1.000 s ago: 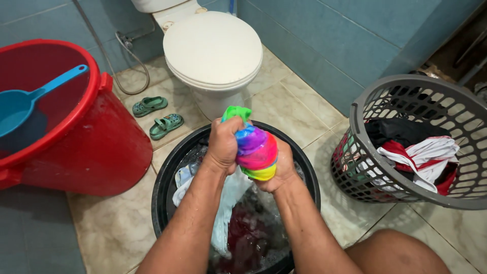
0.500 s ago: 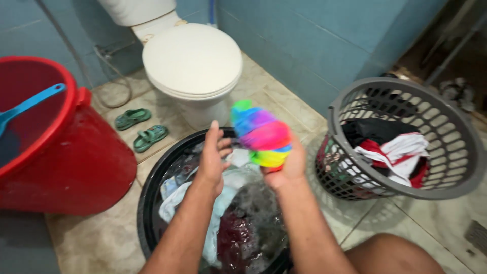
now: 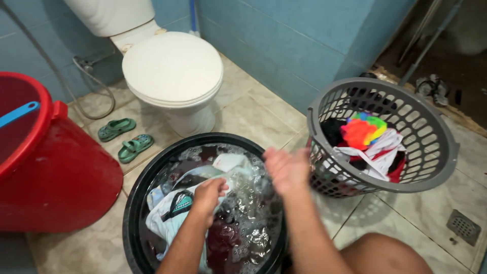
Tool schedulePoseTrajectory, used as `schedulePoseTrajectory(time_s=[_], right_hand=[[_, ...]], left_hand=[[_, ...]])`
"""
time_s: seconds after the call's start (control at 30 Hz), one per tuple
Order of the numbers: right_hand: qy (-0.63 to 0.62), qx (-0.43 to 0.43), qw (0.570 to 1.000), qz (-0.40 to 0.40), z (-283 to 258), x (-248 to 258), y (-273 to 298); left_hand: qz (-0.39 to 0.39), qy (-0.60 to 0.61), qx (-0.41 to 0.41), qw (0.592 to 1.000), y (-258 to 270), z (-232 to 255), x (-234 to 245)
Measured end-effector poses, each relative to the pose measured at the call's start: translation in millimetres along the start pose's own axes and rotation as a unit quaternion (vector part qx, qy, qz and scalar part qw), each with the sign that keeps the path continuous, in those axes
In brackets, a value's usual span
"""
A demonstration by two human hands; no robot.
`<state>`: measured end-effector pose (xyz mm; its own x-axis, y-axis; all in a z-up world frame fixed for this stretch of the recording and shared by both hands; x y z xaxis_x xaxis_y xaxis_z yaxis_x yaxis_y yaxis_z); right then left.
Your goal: Hand washing various items of clothing in a basin inside a bathroom.
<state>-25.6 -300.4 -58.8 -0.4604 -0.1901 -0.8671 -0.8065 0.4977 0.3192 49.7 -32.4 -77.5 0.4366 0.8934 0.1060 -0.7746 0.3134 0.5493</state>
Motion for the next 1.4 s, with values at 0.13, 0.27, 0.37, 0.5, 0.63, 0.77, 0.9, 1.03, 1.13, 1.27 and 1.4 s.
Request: schedulePoseTrajectory(time_s=[0.13, 0.27, 0.37, 0.5, 0.63, 0.77, 0.9, 1.03, 1.13, 1.27, 1.4], right_hand=[[0.217, -0.139, 0.962, 0.088, 120, 48, 28], [0.574, -0.189, 0.794, 0.060, 156, 47, 77], [0.712, -0.203, 0.671, -0.036, 191, 77, 83], [0.862, -0.233, 0.435, -0.114, 206, 68, 109], [0.860, -0.240, 0.450, -0.029, 201, 60, 119], [0.887, 0.101, 0.449, -0.037, 180, -5, 112], [0.831, 0.106, 0.525, -0.150, 197, -6, 117], [0.809, -0.039, 0.552, -0.195, 214, 26, 123], [0.866, -0.224, 0.438, -0.092, 213, 74, 119], [0.765, -0.106, 0.634, 0.036, 182, 78, 75], [0.724, 0.054, 0.683, 0.075, 159, 124, -19]], left_hand=[[0.035, 0.013, 0.047, 0.998, -10, -65, 35], [0.080, 0.011, 0.097, 0.992, -16, -128, 76], [0.097, -0.004, 0.115, 0.989, -28, -167, 95], [0.095, -0.001, 0.142, 0.985, -34, -203, 94], [0.085, 0.008, 0.128, 0.988, -30, -208, 91], [0.080, 0.006, 0.116, 0.990, -39, -204, 93], [0.077, 0.015, 0.099, 0.992, -33, -204, 96], [0.089, 0.005, 0.097, 0.991, -29, -196, 97], [0.088, -0.021, 0.122, 0.988, -12, -188, 99], [0.095, -0.091, 0.109, 0.985, -23, -199, 106], [0.073, 0.006, 0.071, 0.995, -34, -210, 103]])
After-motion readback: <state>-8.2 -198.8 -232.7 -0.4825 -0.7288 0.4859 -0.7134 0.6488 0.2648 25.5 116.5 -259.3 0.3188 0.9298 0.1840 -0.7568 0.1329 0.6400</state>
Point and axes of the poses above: each hand's wrist, its own y-axis away from the middle knuckle, its own x-axis out of the back of the hand, z = x × y, the point moved 10 cm from there along -y, towards the middle knuckle, and after that the axes turned 7 degrees about -y, right-handed, at the moved point
